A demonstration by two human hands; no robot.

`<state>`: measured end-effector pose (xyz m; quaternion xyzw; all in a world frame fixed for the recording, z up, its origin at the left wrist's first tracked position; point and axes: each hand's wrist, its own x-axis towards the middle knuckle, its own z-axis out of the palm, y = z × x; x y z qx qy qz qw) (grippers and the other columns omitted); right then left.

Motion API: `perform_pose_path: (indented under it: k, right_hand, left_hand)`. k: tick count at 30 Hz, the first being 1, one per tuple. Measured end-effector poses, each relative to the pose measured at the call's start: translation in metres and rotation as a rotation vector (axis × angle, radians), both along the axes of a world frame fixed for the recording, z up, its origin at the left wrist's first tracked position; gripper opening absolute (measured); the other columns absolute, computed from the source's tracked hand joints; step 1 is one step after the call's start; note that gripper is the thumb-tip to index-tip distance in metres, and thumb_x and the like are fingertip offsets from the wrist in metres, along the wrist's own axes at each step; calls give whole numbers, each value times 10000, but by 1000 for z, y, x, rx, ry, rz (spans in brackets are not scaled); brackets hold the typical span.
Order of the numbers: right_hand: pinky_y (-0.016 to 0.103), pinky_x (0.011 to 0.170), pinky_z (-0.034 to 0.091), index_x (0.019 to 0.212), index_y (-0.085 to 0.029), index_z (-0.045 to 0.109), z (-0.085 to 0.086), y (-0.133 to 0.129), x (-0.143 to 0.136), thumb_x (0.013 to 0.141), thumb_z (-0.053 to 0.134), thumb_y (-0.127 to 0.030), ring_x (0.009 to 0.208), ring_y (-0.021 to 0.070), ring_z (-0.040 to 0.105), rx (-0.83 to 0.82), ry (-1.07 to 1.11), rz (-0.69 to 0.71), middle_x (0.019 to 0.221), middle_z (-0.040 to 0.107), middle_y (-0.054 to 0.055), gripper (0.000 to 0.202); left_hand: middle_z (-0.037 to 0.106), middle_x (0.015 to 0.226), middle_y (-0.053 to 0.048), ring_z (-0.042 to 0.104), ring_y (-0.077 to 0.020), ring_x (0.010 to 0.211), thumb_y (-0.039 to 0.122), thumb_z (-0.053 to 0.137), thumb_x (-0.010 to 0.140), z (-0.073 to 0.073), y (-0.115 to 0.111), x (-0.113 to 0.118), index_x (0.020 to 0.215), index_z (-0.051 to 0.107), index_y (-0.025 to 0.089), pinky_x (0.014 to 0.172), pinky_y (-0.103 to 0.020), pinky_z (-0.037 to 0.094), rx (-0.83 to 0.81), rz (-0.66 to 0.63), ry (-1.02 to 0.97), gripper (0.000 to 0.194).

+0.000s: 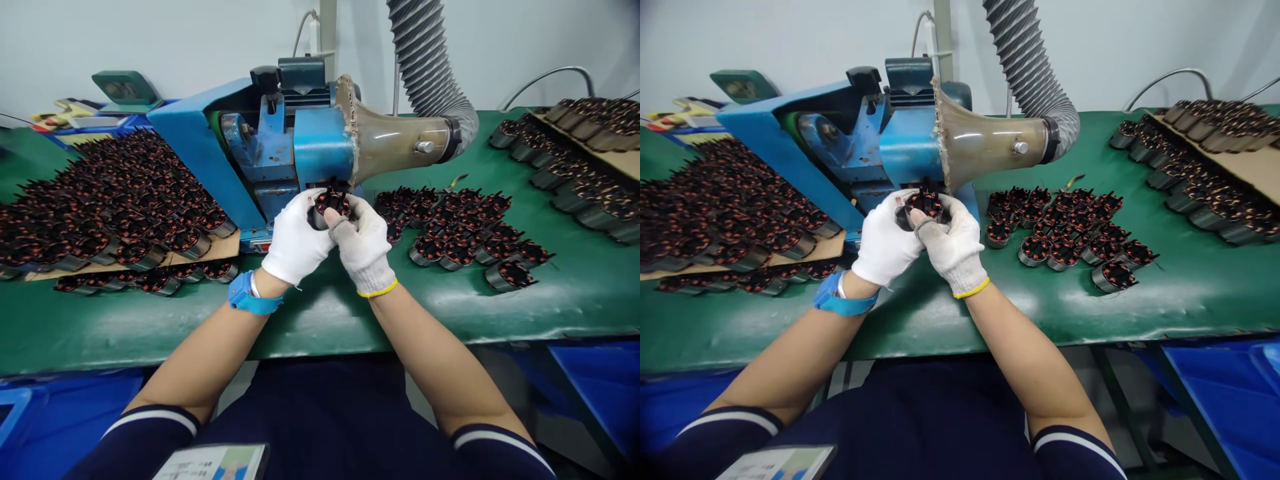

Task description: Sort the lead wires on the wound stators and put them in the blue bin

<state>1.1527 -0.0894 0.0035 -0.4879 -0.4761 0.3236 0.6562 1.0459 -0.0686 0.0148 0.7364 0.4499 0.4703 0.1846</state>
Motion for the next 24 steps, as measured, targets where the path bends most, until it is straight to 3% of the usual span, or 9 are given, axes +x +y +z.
perform_pose_path:
  k: [11, 15, 19, 22, 24]
  right_hand:
    - [303, 779, 551, 992, -145, 656, 2, 3, 2, 728, 688, -439, 808, 175, 658, -28, -15, 15, 871, 720, 46, 397]
    - [332, 809, 556, 1073, -165, 628, -4, -11, 3, 656, 757, -391, 861, 197, 657, -11, -41, 36, 982, 695, 67, 492]
    - [388, 927, 526, 1151, -189, 591, -16, -28, 5, 558, 837, -328, 1027, 248, 628, 132, -137, 180, 1138, 622, 96, 657]
    - [440, 953, 518, 1290, -180, 508, -19, -32, 7, 510, 864, -350, 1093, 288, 609, -47, -121, 267, 1266, 570, 136, 874]
    - [444, 945, 527, 1337, -185, 473, -18, -30, 7, 541, 851, -367, 1109, 294, 610, -195, -70, 407, 1284, 579, 130, 900]
  left_hand:
    - [733, 957, -37, 691, -202, 861, 307, 716, 673, -2, 1, 7, 1023, 630, 182, 830, -316, 555, -1, 79, -34, 382]
    - [694, 1039, -52, 674, -204, 936, 292, 800, 624, -12, -9, -5, 1139, 561, 183, 881, -326, 545, 76, 4, -56, 578]
    - [606, 1150, -77, 638, -215, 1034, 286, 845, 603, -28, -23, -22, 1202, 456, 205, 948, -369, 528, 124, -155, -68, 719]
    - [571, 1207, -101, 637, -224, 1054, 297, 819, 657, -32, -28, -28, 1185, 418, 223, 934, -403, 546, 19, -209, -179, 667]
    - [568, 1243, -114, 634, -235, 1080, 273, 793, 688, -31, -27, -30, 1210, 407, 227, 948, -428, 546, -83, -197, -232, 651]
